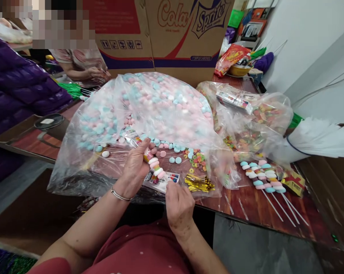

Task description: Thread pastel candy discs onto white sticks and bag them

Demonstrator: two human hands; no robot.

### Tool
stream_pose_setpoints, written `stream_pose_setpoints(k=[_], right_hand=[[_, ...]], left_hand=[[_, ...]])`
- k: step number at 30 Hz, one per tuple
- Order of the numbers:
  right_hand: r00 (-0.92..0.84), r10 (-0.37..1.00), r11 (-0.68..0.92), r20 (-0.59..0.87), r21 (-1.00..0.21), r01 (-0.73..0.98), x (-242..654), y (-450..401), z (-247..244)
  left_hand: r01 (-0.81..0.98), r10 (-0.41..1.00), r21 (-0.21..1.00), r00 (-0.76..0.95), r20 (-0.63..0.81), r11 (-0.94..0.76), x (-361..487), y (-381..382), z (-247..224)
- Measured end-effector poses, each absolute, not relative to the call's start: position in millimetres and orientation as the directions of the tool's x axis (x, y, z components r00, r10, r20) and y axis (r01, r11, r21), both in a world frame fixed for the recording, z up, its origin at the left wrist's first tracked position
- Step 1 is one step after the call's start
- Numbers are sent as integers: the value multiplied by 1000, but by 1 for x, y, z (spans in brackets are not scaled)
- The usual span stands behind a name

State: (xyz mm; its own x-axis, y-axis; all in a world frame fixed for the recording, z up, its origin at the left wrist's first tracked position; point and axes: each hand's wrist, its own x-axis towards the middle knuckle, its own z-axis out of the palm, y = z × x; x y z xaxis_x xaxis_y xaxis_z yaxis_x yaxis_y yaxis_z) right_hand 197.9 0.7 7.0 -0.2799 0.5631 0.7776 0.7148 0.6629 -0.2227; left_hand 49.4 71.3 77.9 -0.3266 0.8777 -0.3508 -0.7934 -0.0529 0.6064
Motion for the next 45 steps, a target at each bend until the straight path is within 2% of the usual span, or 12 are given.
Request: stream_pose_setpoints(k=[2, 4, 8, 15, 22, 25, 28, 31, 34, 39, 42, 45], right_hand=[[-273, 639, 651, 719, -316, 691, 196, -2, 8], [-238, 802, 563, 548, -563, 604, 196, -5, 12], [-210, 977, 25, -22, -975, 220, 201, -8, 23], [-182, 947, -291, -266, -948, -126, 197, -6, 28], [-382, 836, -530, -394, -760, -376, 178, -16, 34], [-299, 890, -431, -344, -849, -306, 177, -19, 27], [-95, 996, 9, 0, -996, 92, 184, -18, 15], [-91, 866, 458, 491, -710, 534, 195, -13, 7], [-205, 717, 581, 667, -408, 705, 203, -10, 7], [-263, 636, 625, 725, -284, 727, 201, -10, 10], [-222, 764, 572, 605, -478, 666, 197, -14, 9], [-223, 929, 369, 297, -801, 472, 195, -20, 10]], left_hand=[[-802, 901, 597, -260, -347, -2, 52, 73, 76], [-813, 920, 581, -201, -335, 34, 52, 75, 73], [-821, 940, 571, -178, -290, 21, 48, 80, 68], [-764, 943, 645, -219, -249, -7, 54, 75, 69], [-716, 952, 697, -233, -197, -31, 64, 68, 73], [-703, 969, 711, -184, -164, -13, 70, 61, 67], [-708, 968, 706, -160, -195, 25, 75, 53, 60], [-728, 961, 684, -150, -233, 52, 72, 51, 58], [-747, 947, 665, -203, -248, 14, 59, 57, 61], [-767, 910, 638, -314, -270, -75, 41, 71, 68], [-811, 918, 583, -270, -292, -54, 41, 75, 71], [-838, 931, 543, -236, -279, -50, 43, 78, 73]])
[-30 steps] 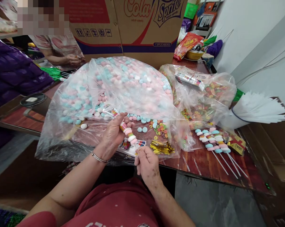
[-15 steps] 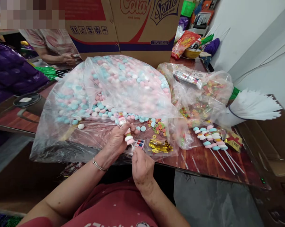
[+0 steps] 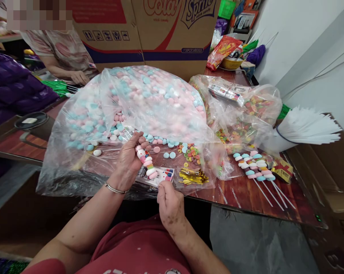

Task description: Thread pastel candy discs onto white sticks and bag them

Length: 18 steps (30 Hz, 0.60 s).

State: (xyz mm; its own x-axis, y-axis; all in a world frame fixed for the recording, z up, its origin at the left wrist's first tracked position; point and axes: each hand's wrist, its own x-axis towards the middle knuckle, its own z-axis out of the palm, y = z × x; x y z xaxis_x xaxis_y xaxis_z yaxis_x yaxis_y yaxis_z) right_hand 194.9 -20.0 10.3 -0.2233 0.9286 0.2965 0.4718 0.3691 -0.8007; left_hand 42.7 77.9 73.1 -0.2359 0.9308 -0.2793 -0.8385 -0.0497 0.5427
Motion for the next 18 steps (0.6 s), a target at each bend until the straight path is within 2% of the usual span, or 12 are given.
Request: stream_pose_setpoints(k=[2, 4, 8, 10, 12, 15, 18], right_hand=[[-242, 964, 185, 109, -930, 319, 194, -23, 14], [-260, 965, 16, -34, -982, 186, 194, -24, 20], [-334, 906, -269, -261, -963, 25, 192, -24, 30], [-351, 890, -305, -292, -952, 21, 191, -25, 32], [-336, 910, -232, -242, -970, 70, 190, -26, 31], [-272, 960, 7, -62, -969, 246, 191, -26, 27], [-215, 956, 282, 200, -830, 481, 192, -24, 22]], left_hand=[[-843, 935, 535, -237, -265, -62, 43, 79, 73], [-840, 933, 538, -248, -261, -73, 42, 80, 73], [-825, 910, 554, -307, -280, -107, 39, 81, 74], [-820, 902, 559, -324, -284, -119, 37, 82, 73], [-818, 897, 560, -338, -285, -130, 35, 82, 73], [-801, 891, 579, -363, -273, -149, 35, 81, 71], [-765, 895, 626, -376, -239, -154, 37, 78, 69]])
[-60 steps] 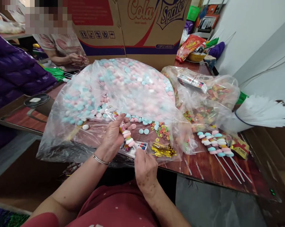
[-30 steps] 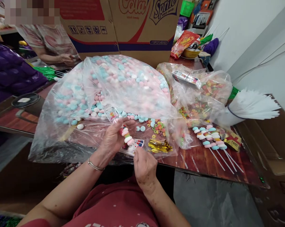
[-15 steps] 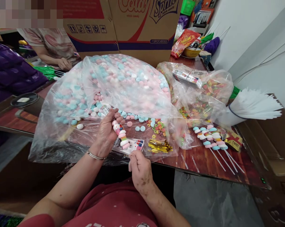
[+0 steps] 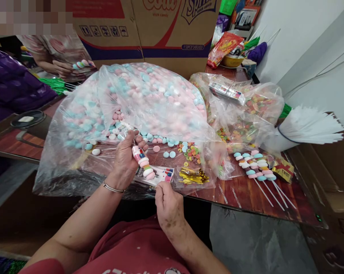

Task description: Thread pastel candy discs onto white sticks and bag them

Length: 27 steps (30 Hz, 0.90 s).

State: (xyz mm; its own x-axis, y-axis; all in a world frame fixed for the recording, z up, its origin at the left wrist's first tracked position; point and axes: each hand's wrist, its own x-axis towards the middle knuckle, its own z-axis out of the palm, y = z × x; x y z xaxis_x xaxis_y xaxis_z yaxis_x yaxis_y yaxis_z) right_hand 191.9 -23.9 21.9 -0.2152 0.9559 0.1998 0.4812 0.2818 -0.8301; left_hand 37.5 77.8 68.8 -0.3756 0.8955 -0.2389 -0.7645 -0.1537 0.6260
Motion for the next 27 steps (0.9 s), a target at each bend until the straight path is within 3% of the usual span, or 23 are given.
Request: stream_pose_setpoints(k=[4, 7, 10, 13, 16, 18, 20, 24, 27], right_hand=[[-190, 820, 497, 539, -509, 703, 190, -19, 15], [-140, 785, 494, 603, -473, 730, 188, -16, 12], [-76, 893, 402, 444, -711, 577, 186, -16, 12], [-118, 993, 46, 26, -984, 172, 181, -16, 16], [-235, 930, -338, -284, -911, -236, 171, -14, 20], [-250, 913, -397, -322, -843, -364, 166, -10, 22], [-214, 931, -359, -295, -846, -395, 165, -3, 23], [-194, 956, -273, -221, -913, -305, 179, 7, 27], [-230, 954, -234, -192, -957, -172, 190, 10, 32]], left_hand=[[-762, 923, 630, -338, -187, -152, 42, 73, 68], [-761, 925, 636, -322, -202, -126, 44, 71, 69], [-765, 928, 638, -295, -228, -86, 49, 70, 68], [-781, 938, 623, -254, -236, -54, 58, 66, 67], [-779, 956, 627, -197, -215, -20, 73, 56, 64], [-751, 969, 660, -157, -189, 7, 84, 45, 61], [-705, 971, 708, -146, -187, 30, 91, 33, 56], [-660, 976, 745, -80, -202, 100, 88, 23, 52], [-706, 982, 706, -90, -166, 55, 72, 33, 57]])
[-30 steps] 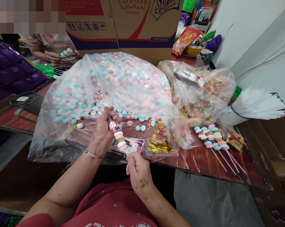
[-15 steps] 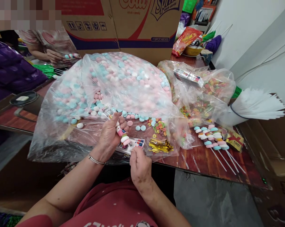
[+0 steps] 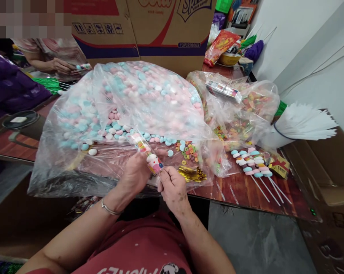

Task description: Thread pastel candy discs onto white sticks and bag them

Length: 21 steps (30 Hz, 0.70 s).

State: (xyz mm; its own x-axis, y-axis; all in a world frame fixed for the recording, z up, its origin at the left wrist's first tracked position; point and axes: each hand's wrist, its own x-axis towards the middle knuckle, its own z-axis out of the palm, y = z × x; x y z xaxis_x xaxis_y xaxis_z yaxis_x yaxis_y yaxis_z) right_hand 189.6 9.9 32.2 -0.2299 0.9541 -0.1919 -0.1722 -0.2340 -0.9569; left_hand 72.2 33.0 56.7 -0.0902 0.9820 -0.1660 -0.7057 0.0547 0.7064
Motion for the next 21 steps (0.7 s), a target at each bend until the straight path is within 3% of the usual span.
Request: stream_pose_setpoints(k=[7, 10, 14, 18, 21], right_hand=[[-331, 926, -178, -181, -983, 41, 198, 9, 39], [-301, 951, -10, -64, -984, 178, 204, 7, 37], [-226, 959, 254, 173, -879, 403, 207, 4, 33], [-211, 918, 396, 335, -799, 452, 198, 4, 27], [-236, 901, 434, 364, -778, 455, 196, 5, 22]], left_hand=[[-803, 962, 592, -206, -178, -63, 50, 58, 70], [-830, 957, 550, -226, -180, -92, 49, 62, 75], [-840, 942, 533, -253, -219, -102, 52, 62, 78], [-847, 965, 526, -191, -178, -70, 62, 57, 76], [-831, 966, 550, -204, -158, -85, 66, 54, 74]])
